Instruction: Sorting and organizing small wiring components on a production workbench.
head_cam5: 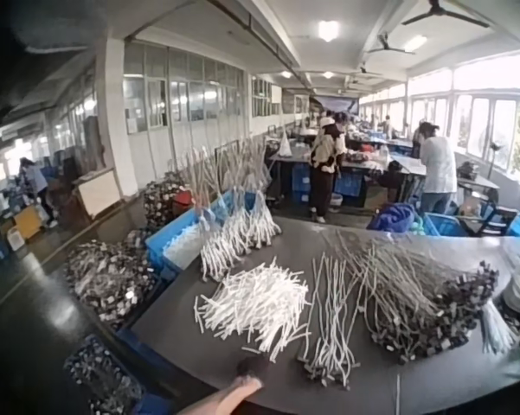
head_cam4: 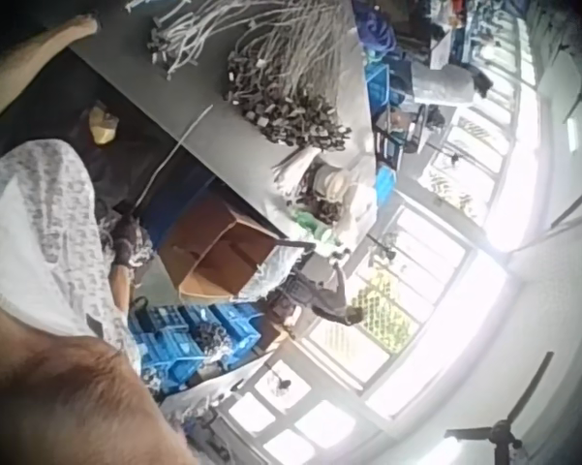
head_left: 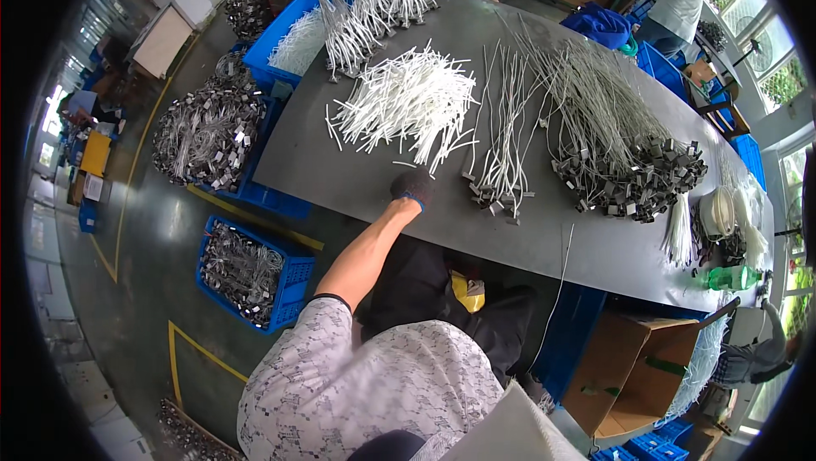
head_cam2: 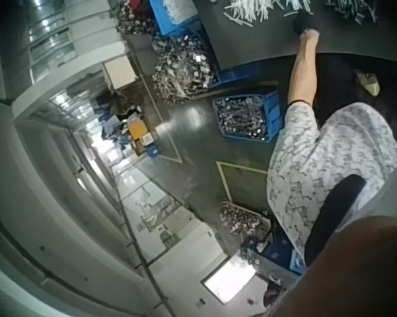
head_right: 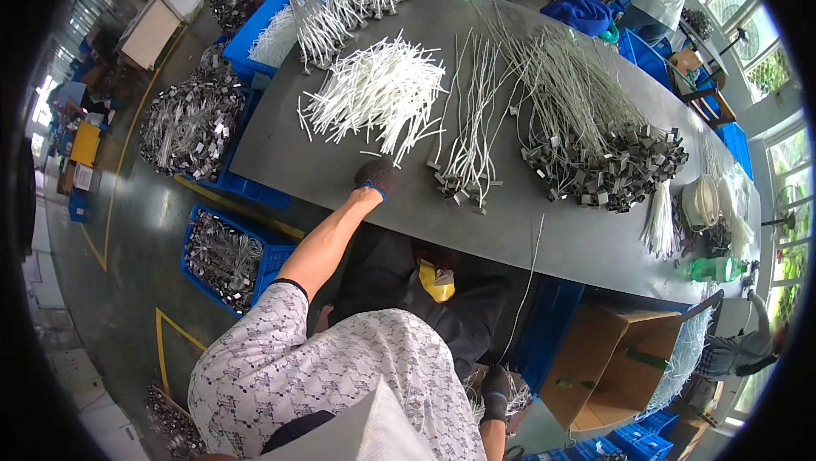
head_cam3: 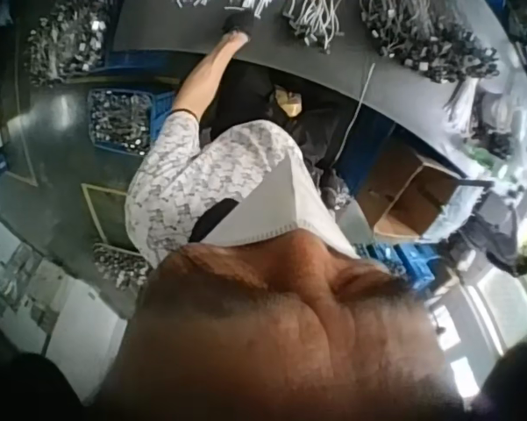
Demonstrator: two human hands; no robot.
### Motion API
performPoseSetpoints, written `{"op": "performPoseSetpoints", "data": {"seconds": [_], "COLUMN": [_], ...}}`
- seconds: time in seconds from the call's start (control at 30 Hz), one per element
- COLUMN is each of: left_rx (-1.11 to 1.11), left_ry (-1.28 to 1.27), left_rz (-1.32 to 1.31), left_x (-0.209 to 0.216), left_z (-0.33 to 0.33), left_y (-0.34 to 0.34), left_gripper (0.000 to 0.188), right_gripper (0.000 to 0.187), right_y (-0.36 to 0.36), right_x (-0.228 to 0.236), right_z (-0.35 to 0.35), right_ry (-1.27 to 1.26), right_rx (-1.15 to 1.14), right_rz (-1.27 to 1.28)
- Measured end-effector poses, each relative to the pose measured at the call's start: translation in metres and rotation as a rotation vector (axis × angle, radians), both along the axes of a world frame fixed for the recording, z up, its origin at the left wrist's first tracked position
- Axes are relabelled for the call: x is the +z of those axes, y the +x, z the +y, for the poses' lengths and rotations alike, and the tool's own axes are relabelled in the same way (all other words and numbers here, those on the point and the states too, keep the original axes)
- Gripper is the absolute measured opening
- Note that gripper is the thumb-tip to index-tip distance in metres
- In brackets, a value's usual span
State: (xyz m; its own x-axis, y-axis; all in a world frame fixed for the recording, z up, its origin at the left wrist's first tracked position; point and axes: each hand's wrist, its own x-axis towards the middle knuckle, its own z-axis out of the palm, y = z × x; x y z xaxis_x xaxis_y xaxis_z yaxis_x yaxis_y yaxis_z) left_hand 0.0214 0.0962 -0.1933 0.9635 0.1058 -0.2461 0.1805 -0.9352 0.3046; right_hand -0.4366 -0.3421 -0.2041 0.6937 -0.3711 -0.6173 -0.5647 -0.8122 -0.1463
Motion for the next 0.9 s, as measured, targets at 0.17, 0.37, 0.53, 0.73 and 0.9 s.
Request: {"op": "performPoseSetpoints", "data": {"seconds": [0.17, 0.37, 0.53, 0.73, 0.9], "left_rx": [0.524, 0.622, 0.41, 0.485, 0.401], "left_ry": [-1.155, -1.876, -2.009, -2.104, -1.942], "left_rz": [0.281, 0.329, 0.386, -0.027, -0.385], "left_x": [0.026, 0.053, 0.079, 0.098, 0.147], "left_z": [0.005, -0.046, -0.155, -0.208, -0.192], "left_y": [-0.014, -0.028, -0.017, 0.011, 0.005], "left_gripper": [0.016, 0.006, 0.015, 0.014, 0.012], "right_gripper": [0.027, 0.025, 0.018, 0.018, 0.023], "right_y": [-0.081, -0.005, 0.105, 0.154, 0.12], "right_x": [-0.092, -0.016, 0.022, 0.054, -0.003], "right_z": [-0.053, -0.01, 0.016, 0.018, -0.017], "right_ry": [0.011, 0.049, -0.047, -0.09, -0.087], "right_rx": [0.23, -0.024, 0.214, 0.357, 0.25], "right_rz": [0.011, -0.181, -0.412, -0.302, -0.145]}}
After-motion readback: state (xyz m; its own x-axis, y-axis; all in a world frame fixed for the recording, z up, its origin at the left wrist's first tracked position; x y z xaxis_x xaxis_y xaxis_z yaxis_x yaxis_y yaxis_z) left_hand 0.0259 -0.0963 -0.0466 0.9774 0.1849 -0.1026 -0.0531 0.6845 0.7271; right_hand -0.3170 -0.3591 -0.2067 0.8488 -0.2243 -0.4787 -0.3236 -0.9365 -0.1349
